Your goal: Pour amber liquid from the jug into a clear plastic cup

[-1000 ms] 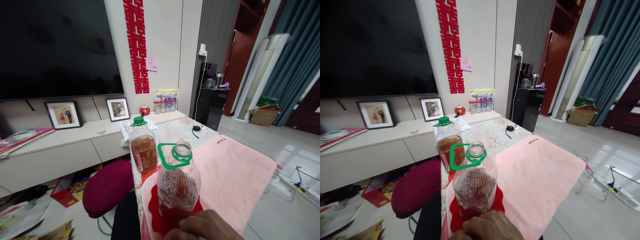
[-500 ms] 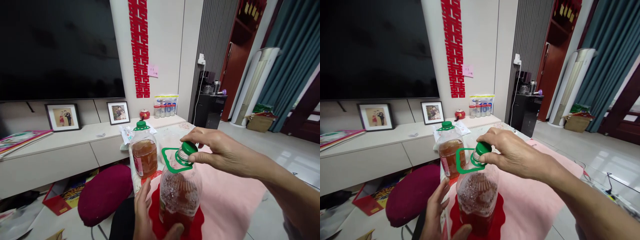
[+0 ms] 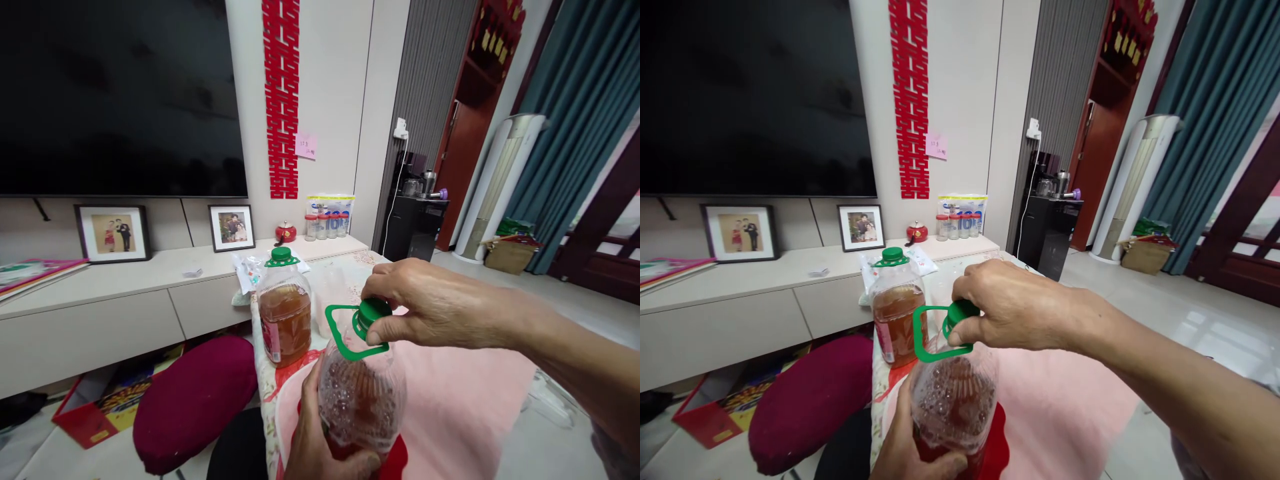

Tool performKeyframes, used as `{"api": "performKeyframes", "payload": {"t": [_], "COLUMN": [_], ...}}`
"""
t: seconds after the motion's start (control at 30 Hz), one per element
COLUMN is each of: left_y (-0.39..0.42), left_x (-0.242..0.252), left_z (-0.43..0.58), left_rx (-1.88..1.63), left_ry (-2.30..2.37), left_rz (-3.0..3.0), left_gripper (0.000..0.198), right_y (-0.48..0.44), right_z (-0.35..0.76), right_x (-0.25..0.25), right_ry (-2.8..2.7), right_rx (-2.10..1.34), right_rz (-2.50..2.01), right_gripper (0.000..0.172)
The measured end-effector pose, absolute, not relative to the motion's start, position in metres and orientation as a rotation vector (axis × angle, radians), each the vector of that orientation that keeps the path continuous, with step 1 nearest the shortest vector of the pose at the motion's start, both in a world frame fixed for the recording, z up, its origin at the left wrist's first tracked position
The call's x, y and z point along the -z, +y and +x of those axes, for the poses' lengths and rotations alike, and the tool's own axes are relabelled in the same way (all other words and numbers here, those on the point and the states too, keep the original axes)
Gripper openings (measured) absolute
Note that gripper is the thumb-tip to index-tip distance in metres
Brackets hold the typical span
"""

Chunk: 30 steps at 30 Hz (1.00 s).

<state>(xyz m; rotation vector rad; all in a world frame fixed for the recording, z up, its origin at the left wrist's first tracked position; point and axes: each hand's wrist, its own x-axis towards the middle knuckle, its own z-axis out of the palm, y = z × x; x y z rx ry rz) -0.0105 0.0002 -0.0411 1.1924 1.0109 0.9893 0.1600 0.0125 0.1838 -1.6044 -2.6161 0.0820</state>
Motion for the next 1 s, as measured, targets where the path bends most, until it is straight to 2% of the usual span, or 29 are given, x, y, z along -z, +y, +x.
{"api": "performKeyframes", "payload": {"t": [0.1,0.3,0.4,0.63,0.7,0.77,0.8,0.83,0.93,1.0], "left_y": [0.004,0.015,0.016,0.012,0.011,0.011,0.011,0.011,0.007,0.003], "left_x": [0.047,0.057,0.064,0.078,0.078,0.078,0.078,0.078,0.078,0.074], "left_z": [-0.012,-0.021,-0.020,-0.010,-0.010,-0.010,-0.010,-0.009,-0.007,-0.006], "left_rx": [-1.011,-0.913,-0.912,-1.063,-1.075,-1.070,-1.067,-1.066,-1.069,-1.074], "left_ry": [0.927,0.734,0.754,0.771,0.791,0.814,0.815,0.815,0.811,0.835], "left_rz": [1.188,1.216,1.264,1.239,1.240,1.247,1.246,1.242,1.194,1.155], "left_gripper": [0.117,0.106,0.104,0.101,0.103,0.106,0.106,0.106,0.105,0.105], "right_y": [0.013,0.007,0.008,0.008,0.003,-0.003,-0.005,-0.006,-0.007,-0.005], "right_z": [0.160,0.177,0.181,0.178,0.177,0.174,0.172,0.169,0.162,0.160], "right_x": [-0.182,-0.171,-0.153,-0.070,-0.049,-0.035,-0.032,-0.029,-0.028,-0.031], "right_ry": [-2.572,-2.573,-2.389,-1.632,-1.563,-1.522,-1.520,-1.526,-1.538,-1.513], "right_rx": [-0.061,-0.216,-0.348,-0.947,-0.956,-0.898,-0.872,-0.849,-0.798,-0.757], "right_rz": [-1.709,-1.411,-1.372,-1.157,-1.097,-1.092,-1.092,-1.087,-1.014,-0.967], "right_gripper": [0.037,0.039,0.043,0.110,0.130,0.140,0.135,0.123,0.069,0.054]}}
